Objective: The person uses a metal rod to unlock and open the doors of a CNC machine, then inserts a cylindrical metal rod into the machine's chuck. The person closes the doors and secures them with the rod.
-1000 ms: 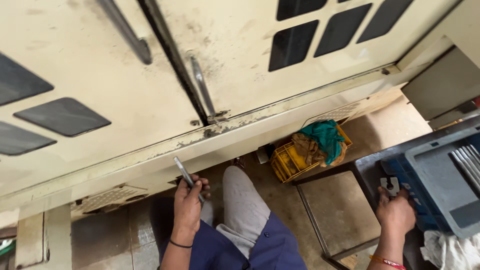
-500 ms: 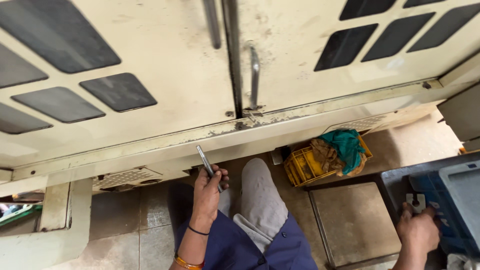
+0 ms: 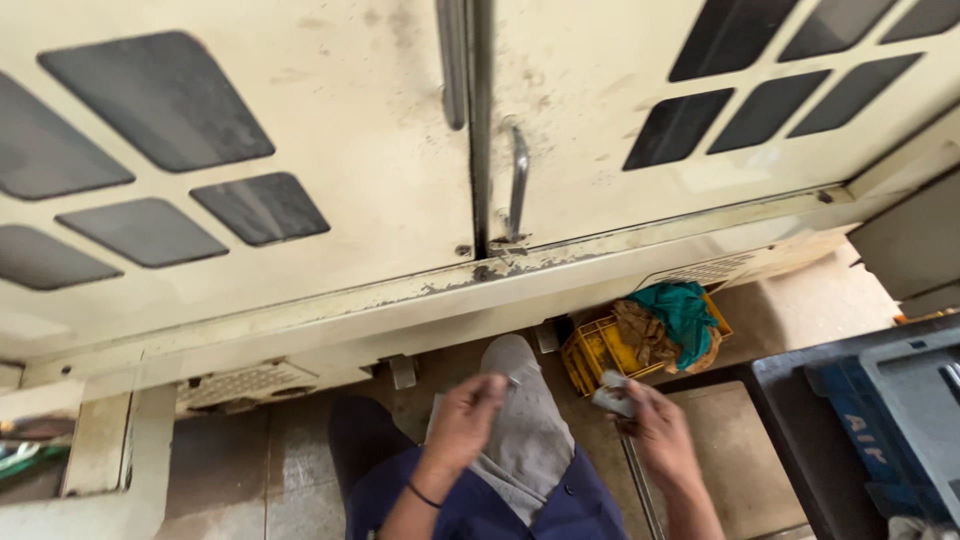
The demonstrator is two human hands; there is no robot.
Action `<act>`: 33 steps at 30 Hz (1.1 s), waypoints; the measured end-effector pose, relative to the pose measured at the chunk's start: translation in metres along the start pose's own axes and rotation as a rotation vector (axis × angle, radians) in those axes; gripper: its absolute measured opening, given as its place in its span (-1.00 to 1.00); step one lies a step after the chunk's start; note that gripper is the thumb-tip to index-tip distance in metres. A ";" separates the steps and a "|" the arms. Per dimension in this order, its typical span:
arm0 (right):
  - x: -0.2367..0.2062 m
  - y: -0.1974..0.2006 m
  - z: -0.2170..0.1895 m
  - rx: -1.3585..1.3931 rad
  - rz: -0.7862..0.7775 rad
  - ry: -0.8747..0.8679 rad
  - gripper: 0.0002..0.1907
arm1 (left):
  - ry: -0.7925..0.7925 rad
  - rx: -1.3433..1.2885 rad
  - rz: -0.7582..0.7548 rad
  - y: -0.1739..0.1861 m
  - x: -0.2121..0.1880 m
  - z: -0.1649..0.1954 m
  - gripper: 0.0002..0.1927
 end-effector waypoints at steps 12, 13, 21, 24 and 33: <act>-0.031 -0.057 -0.066 0.370 -0.068 -0.181 -0.54 | -0.418 0.115 -0.082 -0.059 -0.013 0.101 -0.69; -0.032 -0.059 -0.068 0.397 -0.074 -0.192 -0.55 | -0.439 0.140 -0.056 -0.059 -0.015 0.105 -0.70; -0.045 -0.074 -0.083 0.483 -0.151 -0.258 -0.55 | -0.305 0.103 -0.058 -0.048 -0.023 0.120 -0.70; -0.045 -0.079 -0.086 0.468 -0.208 -0.250 -0.54 | -0.293 0.092 -0.038 -0.043 -0.025 0.124 -0.71; -0.057 -0.070 -0.091 0.331 -0.175 -0.164 -0.56 | -0.150 -0.015 -0.129 -0.051 -0.027 0.114 -0.69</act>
Point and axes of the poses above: each hand's wrist, its own x-axis towards the middle knuckle, its own y-axis out of the back of the hand, z = x × y, the point moved 4 cm from there along x, towards the middle knuckle, and after that the axes turned 5 degrees about z, right-handed, at the moved point
